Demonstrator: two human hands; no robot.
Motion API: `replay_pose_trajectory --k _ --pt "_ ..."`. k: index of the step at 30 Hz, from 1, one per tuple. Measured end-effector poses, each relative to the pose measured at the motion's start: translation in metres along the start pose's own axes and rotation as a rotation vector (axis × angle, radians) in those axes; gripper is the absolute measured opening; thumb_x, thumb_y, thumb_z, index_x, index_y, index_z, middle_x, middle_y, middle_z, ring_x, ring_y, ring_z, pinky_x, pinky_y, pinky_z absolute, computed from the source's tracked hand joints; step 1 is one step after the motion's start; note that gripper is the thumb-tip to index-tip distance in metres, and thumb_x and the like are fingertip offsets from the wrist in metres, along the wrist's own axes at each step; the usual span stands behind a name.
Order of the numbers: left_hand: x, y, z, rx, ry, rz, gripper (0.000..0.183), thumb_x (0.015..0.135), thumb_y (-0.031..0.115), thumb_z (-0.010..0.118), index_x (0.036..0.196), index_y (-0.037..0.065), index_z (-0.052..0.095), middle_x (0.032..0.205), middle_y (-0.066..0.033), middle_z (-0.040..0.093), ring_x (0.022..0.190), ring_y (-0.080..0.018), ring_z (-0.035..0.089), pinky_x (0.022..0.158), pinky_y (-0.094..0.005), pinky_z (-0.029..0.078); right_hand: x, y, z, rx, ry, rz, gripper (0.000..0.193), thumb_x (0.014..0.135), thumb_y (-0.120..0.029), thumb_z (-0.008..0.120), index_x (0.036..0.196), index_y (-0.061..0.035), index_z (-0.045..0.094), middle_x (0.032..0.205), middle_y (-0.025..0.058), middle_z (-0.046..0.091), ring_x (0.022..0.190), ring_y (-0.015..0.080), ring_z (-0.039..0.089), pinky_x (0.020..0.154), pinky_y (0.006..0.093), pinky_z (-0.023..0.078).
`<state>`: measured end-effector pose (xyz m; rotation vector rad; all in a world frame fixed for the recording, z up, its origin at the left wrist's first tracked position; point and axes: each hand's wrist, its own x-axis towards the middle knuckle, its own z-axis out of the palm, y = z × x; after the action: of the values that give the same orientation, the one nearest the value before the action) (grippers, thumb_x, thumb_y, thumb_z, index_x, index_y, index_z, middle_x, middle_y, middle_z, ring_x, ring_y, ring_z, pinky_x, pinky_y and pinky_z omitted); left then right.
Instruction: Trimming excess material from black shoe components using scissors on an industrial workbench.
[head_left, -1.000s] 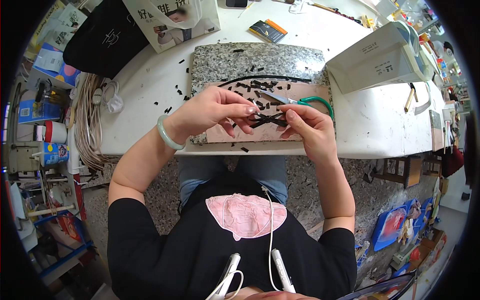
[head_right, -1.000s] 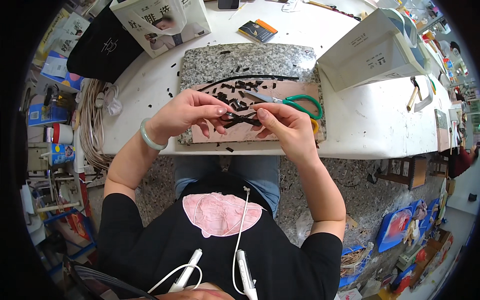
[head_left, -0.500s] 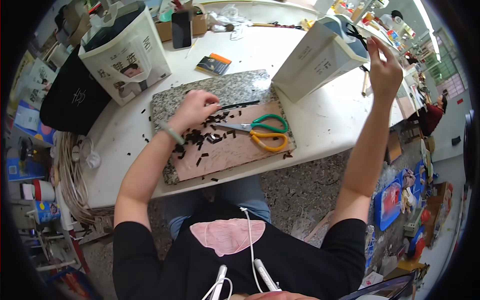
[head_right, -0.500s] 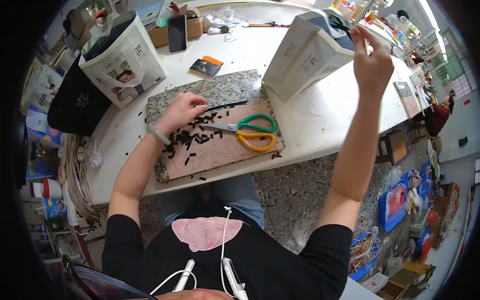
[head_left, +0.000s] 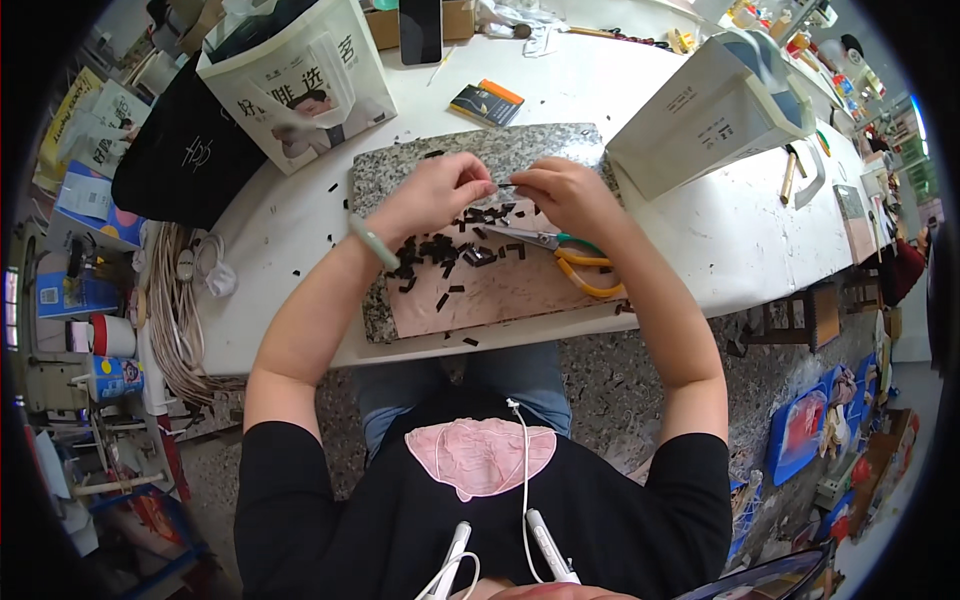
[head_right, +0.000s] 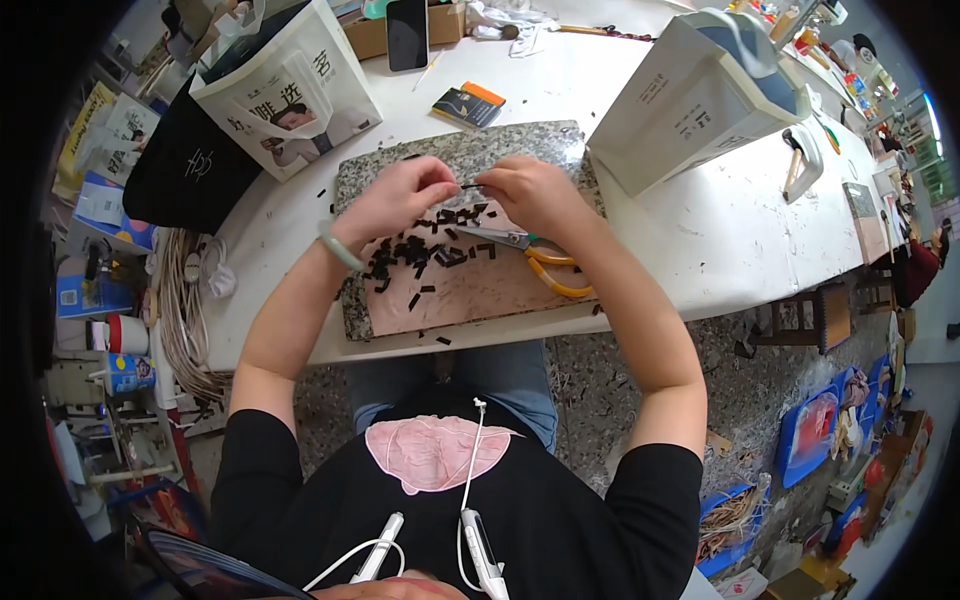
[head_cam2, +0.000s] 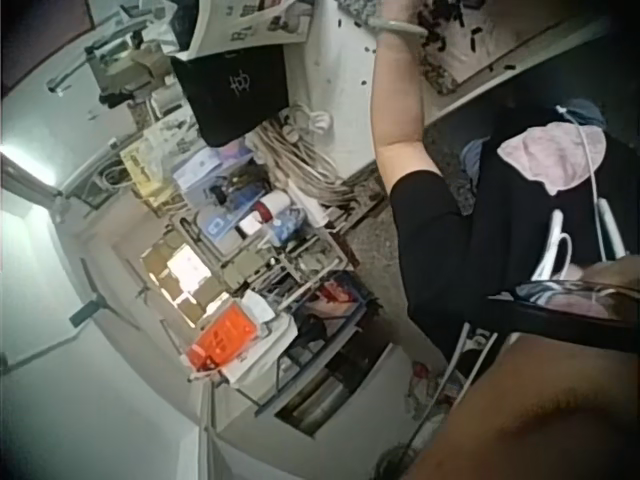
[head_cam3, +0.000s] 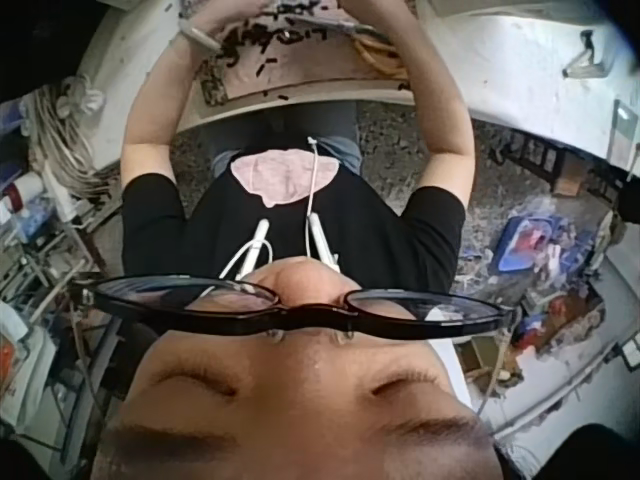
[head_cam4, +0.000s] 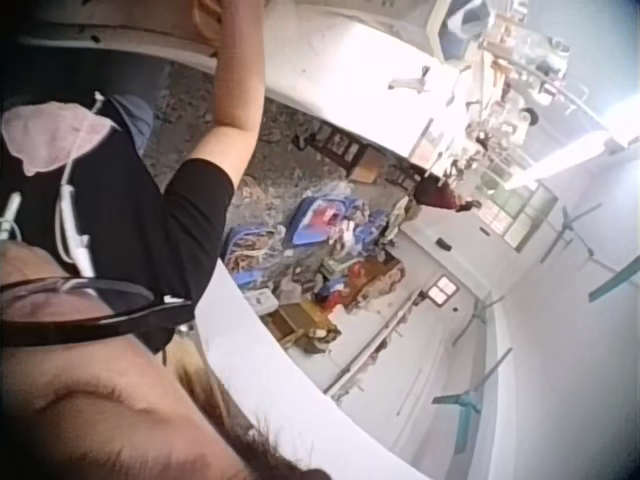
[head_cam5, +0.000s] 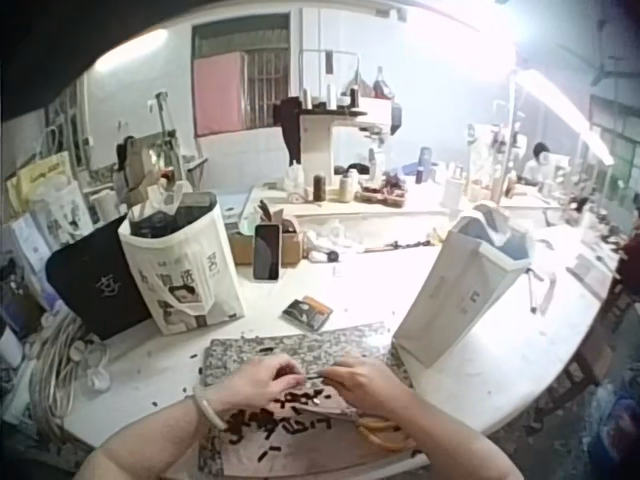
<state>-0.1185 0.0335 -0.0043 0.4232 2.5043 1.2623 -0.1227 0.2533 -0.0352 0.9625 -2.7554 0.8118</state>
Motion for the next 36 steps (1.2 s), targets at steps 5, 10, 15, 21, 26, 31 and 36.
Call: replay_pose_trajectory --k 5,10,15,21,26,31,36 --pt "-0.047 0.007 -0.020 0.179 0.066 0.468 0.010 0.086 0.009 0.067 0.091 0.001 0.069 0.079 -0.0063 0.067 0.059 -0.0115 0.054 0.053 -0.0280 0.042 -0.024 -0.043 -0.035 0.534 -0.297 0.214 0.017 0.084 -0.009 0.068 0.100 -0.0023 0.069 0.084 0.0040 0.067 0.069 0.0154 0.058 0.063 0.0233 0.046" --pt "-0.094 0.024 0.004 -0.700 -0.116 0.114 0.004 0.083 -0.001 0.068 0.087 -0.001 0.070 0.085 -0.0072 0.070 0.068 -0.0111 0.062 0.060 -0.0202 0.047 -0.053 -0.069 -0.025 1.573 -0.224 0.263 0.016 0.089 -0.009 0.063 0.101 0.0007 0.067 0.083 0.0035 0.067 0.068 0.0120 0.057 0.060 0.0213 0.045" --pt "-0.107 0.020 0.041 -0.737 0.085 0.374 0.012 0.084 -0.003 0.067 0.095 -0.003 0.068 0.088 -0.0079 0.070 0.076 -0.0137 0.065 0.068 -0.0181 0.051 -0.055 -0.105 0.013 1.483 0.379 0.309 0.013 0.091 -0.006 0.062 0.100 0.0021 0.066 0.082 0.0038 0.066 0.066 0.0094 0.053 0.056 0.0190 0.042" --pt "-0.117 0.017 0.046 -1.010 0.189 0.076 0.021 0.084 -0.006 0.066 0.105 -0.003 0.066 0.094 -0.0107 0.069 0.080 -0.0154 0.065 0.071 -0.0196 0.052 -0.068 -0.118 0.010 1.249 0.334 0.352 0.012 0.088 -0.004 0.065 0.098 0.0021 0.066 0.081 0.0040 0.064 0.064 0.0069 0.051 0.054 0.0162 0.040" --pt "-0.120 0.009 0.046 -1.190 0.139 -0.040 0.024 0.085 -0.006 0.065 0.109 -0.004 0.065 0.095 -0.0127 0.069 0.080 -0.0158 0.065 0.072 -0.0209 0.054 -0.085 -0.121 0.002 1.226 0.198 0.436 0.013 0.087 -0.003 0.066 0.099 0.0019 0.067 0.081 0.0032 0.063 0.065 0.0061 0.051 0.054 0.0154 0.040" --pt "-0.122 0.008 0.044 -1.281 0.037 -0.097 0.021 0.086 -0.004 0.064 0.108 -0.005 0.064 0.093 -0.0131 0.068 0.077 -0.0156 0.065 0.071 -0.0223 0.055 -0.089 -0.118 0.000 1.218 0.100 0.556 0.012 0.085 0.000 0.067 0.097 -0.0003 0.069 0.080 0.0020 0.062 0.064 0.0066 0.051 0.054 0.0168 0.039" --pt "-0.124 0.010 0.037 -1.306 -0.080 -0.150 0.016 0.088 0.000 0.062 0.102 -0.005 0.064 0.091 -0.0132 0.068 0.070 -0.0155 0.063 0.068 -0.0222 0.055 -0.091 -0.102 -0.013 0.848 0.116 0.381 0.013 0.081 0.003 0.067 0.092 -0.0032 0.071 0.077 0.0015 0.063 0.064 0.0086 0.051 0.054 0.0198 0.039"
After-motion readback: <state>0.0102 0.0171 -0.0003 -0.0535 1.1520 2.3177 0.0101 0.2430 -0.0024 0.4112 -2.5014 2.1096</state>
